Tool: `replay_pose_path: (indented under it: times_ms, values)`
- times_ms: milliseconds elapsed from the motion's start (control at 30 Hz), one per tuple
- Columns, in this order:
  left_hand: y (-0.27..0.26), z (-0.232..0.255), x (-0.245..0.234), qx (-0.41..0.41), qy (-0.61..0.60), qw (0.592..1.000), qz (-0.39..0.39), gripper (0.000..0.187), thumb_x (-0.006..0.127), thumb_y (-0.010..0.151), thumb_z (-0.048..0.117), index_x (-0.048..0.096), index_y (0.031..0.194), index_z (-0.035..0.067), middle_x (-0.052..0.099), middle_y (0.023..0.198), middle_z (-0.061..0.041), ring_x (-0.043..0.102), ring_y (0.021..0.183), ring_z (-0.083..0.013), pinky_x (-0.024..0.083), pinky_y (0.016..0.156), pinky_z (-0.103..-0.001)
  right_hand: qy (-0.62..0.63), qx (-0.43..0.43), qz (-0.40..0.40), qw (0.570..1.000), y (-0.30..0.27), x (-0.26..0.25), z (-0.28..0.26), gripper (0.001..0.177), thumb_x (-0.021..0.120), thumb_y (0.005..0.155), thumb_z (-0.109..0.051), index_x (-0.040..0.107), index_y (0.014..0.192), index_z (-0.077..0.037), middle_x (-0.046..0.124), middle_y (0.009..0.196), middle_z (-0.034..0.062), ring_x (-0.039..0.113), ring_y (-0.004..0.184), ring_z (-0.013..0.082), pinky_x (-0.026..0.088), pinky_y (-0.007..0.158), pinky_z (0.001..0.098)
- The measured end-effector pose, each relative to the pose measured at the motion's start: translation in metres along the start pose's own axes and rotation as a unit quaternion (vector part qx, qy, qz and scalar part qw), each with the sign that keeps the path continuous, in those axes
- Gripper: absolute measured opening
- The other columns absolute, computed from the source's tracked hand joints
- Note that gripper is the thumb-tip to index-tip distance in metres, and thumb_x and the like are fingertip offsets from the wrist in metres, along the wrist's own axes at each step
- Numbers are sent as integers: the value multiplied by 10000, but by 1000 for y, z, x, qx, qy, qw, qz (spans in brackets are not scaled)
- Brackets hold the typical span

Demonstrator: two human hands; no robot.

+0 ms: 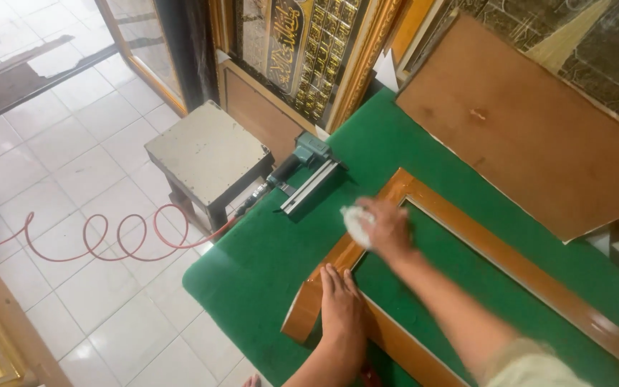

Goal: Applying adhesive tape to the edges of a wooden picture frame and cleaning the surface with a cloth.

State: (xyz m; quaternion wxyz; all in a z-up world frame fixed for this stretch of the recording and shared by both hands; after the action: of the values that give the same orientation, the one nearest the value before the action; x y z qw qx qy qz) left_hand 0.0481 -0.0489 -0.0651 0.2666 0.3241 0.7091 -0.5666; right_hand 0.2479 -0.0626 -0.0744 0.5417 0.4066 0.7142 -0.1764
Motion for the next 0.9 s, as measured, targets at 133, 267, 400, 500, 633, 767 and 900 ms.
replay_pose_path:
  times_ms: [133,267,400,500,633,767,900]
  values:
    - [1,-2,4,-4,21,1000,11,827,298,1222,534,187,1797,-50,291,1819,-327,230,1672,-580,62,1338,-743,140,-154,-87,974,-58,-1,-70,182,868,962,-215,906,1139,-229,864,930,-7,744,827,193,499,792,433]
    - [-37,-47,-3,-3,-54,994,93,1208,777,936,778,255,1764,70,355,1764,-281,284,1629,-582,122,1296,-810,85,-127,-115,982,-57,-4,-72,148,835,983,-238,872,1125,-251,823,978,-18,738,897,206,480,858,447]
    - [-83,-97,29,-53,-343,903,254,519,707,967,17,516,1439,120,596,1351,-176,700,953,-445,590,674,-565,42,-94,-93,990,-62,1,-76,212,805,1007,-197,857,1207,-244,785,1057,11,718,992,256,494,851,472]
    - [-96,-105,52,-41,-401,851,338,444,774,959,94,575,1351,149,619,1401,-110,758,881,-369,626,532,-527,152,17,-121,981,-71,-11,-86,246,810,997,-218,889,1227,-183,842,1098,59,803,973,285,640,710,459]
    - [-91,-99,66,-35,-431,813,389,534,740,779,-10,577,1243,198,615,1423,-58,721,899,-363,589,514,-523,160,-30,-158,974,-97,-4,-114,158,835,948,-148,910,1076,-203,797,934,28,756,872,222,605,728,390]
    - [-95,-101,59,-11,-434,802,410,426,790,846,-8,640,1198,181,645,1499,-45,703,932,-345,611,595,-517,143,-34,-148,978,-87,7,-121,157,751,1009,-190,872,1105,-162,735,1024,104,750,921,312,618,782,467]
    - [-108,-99,65,18,-431,811,395,547,845,834,-35,669,1297,196,586,1629,-20,695,911,-317,664,641,-483,157,-109,-123,974,-103,5,-115,238,830,994,-203,872,1217,-131,748,1072,88,733,930,280,631,816,435]
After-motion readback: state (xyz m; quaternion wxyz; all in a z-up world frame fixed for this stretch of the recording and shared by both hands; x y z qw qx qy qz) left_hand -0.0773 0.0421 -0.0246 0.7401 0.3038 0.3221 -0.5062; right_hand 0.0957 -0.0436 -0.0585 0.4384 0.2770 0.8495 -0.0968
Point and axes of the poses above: each hand's wrist, its own y-axis towards the middle knuckle, its own x-axis out of the palm, z = x × y, the point moved 5 cm from there along y, towards the middle knuckle
